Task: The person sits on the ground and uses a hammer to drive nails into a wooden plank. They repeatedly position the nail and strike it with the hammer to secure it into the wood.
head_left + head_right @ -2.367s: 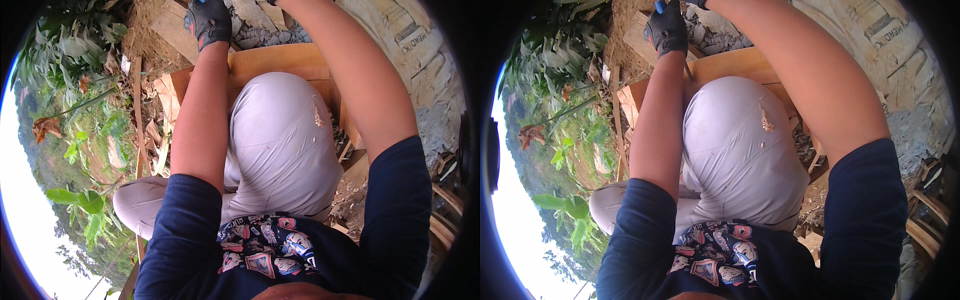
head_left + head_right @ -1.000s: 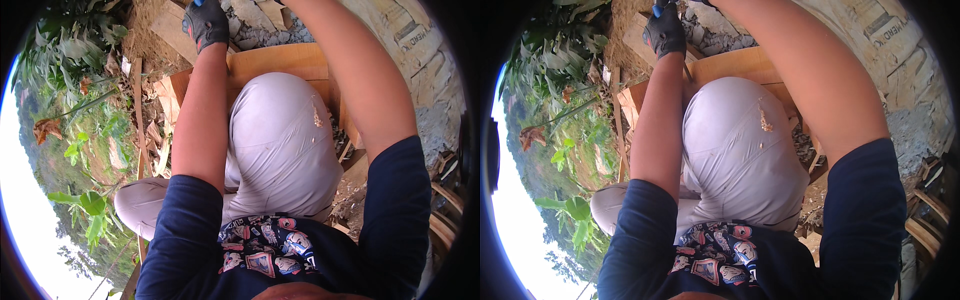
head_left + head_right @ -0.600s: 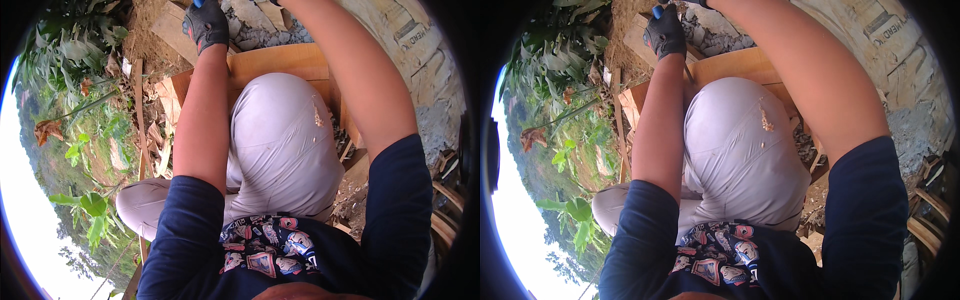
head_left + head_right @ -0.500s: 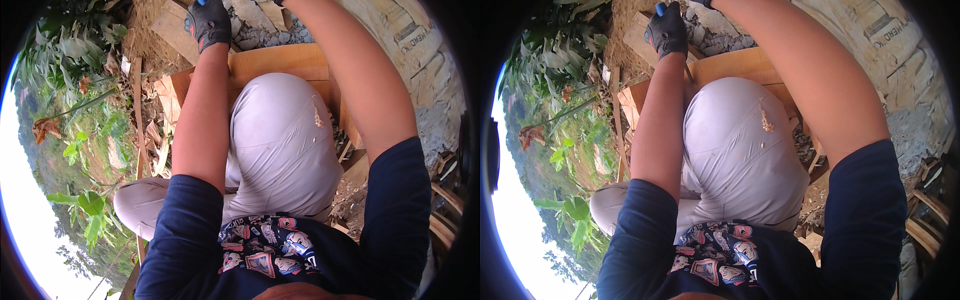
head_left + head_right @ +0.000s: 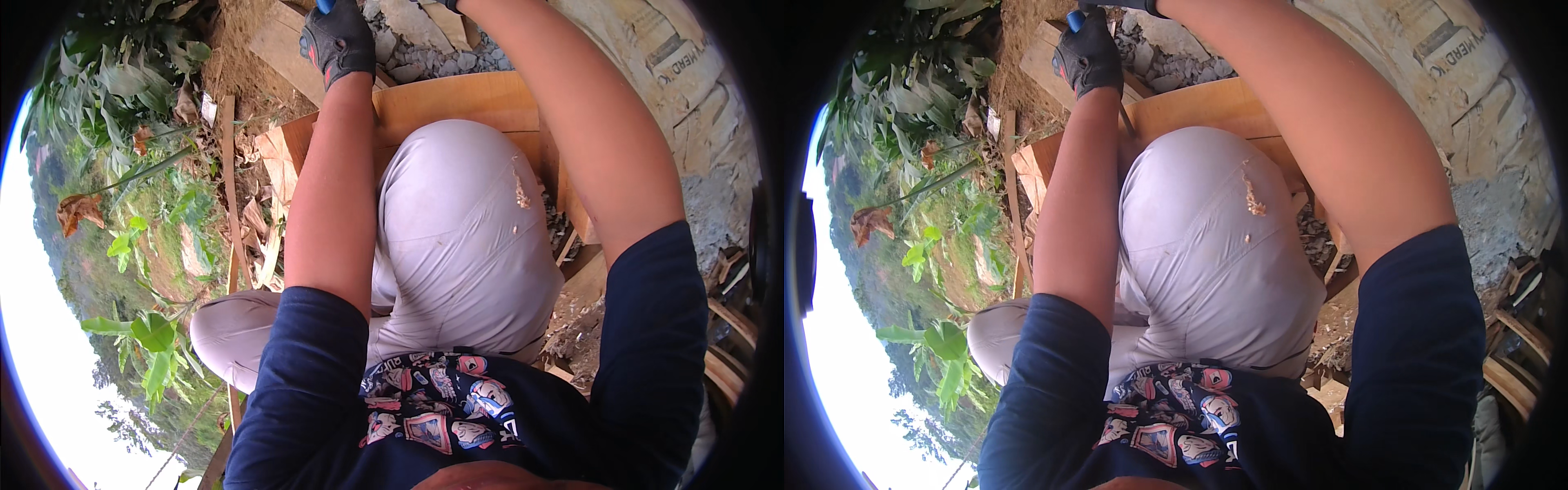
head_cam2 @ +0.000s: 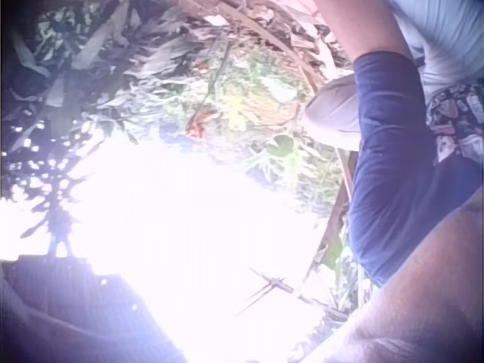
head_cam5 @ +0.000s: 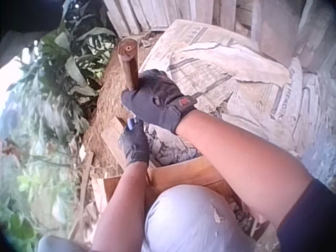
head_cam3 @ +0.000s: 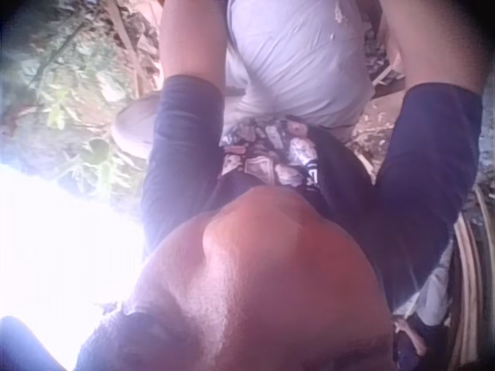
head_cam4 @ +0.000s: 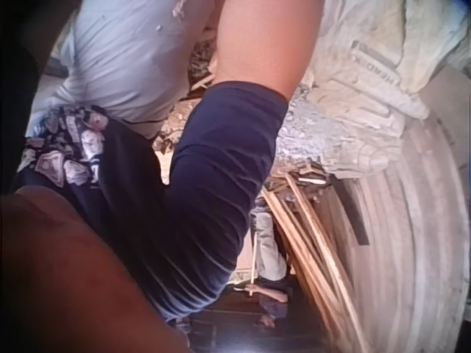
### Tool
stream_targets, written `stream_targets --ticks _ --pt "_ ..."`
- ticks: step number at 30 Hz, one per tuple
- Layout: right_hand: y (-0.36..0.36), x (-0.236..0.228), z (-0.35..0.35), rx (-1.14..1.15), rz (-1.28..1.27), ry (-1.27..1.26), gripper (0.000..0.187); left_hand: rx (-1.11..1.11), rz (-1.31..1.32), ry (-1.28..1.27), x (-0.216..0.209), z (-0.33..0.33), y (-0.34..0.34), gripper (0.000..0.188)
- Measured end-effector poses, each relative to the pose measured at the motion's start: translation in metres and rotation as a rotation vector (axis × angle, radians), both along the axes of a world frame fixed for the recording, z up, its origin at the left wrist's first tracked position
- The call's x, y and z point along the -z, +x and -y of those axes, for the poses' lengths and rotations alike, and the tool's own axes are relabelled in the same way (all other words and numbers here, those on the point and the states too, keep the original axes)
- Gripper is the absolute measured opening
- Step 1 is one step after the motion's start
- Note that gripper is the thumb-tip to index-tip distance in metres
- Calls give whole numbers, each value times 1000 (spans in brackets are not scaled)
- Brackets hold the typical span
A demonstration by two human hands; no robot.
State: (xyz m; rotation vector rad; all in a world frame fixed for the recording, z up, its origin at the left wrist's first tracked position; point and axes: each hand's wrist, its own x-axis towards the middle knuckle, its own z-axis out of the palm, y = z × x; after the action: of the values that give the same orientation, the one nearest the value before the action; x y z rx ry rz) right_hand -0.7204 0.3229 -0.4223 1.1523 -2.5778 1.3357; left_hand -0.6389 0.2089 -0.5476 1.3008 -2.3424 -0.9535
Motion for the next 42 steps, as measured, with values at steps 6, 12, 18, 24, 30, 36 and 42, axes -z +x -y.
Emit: stream_targets --ticks 6,12,18,24,30,36,42 --pt "-6 3 11 23 -225 -167 41 143 -68 -292 22 10 1 53" --pt "-6 2 9 17 -20 -134 45 102 -15 -150 2 1 4 50" --pt "-4 5 10 30 11 99 41 -56 -62 -13 -3 -5 2 50" --pt "-16 -12 -4 115 80 -265 37 -71 -24 12 -18 1 -4 57" --pt "-14 -15 -3 154 161 -176 38 -103 -155 28 -22 23 8 54" --pt "1 -23 1 144 391 -249 40 -28 -121 -83 -24 17 0 53" --pt "-4 -28 -7 201 267 -161 40 133 -74 -182 -22 14 -4 52"
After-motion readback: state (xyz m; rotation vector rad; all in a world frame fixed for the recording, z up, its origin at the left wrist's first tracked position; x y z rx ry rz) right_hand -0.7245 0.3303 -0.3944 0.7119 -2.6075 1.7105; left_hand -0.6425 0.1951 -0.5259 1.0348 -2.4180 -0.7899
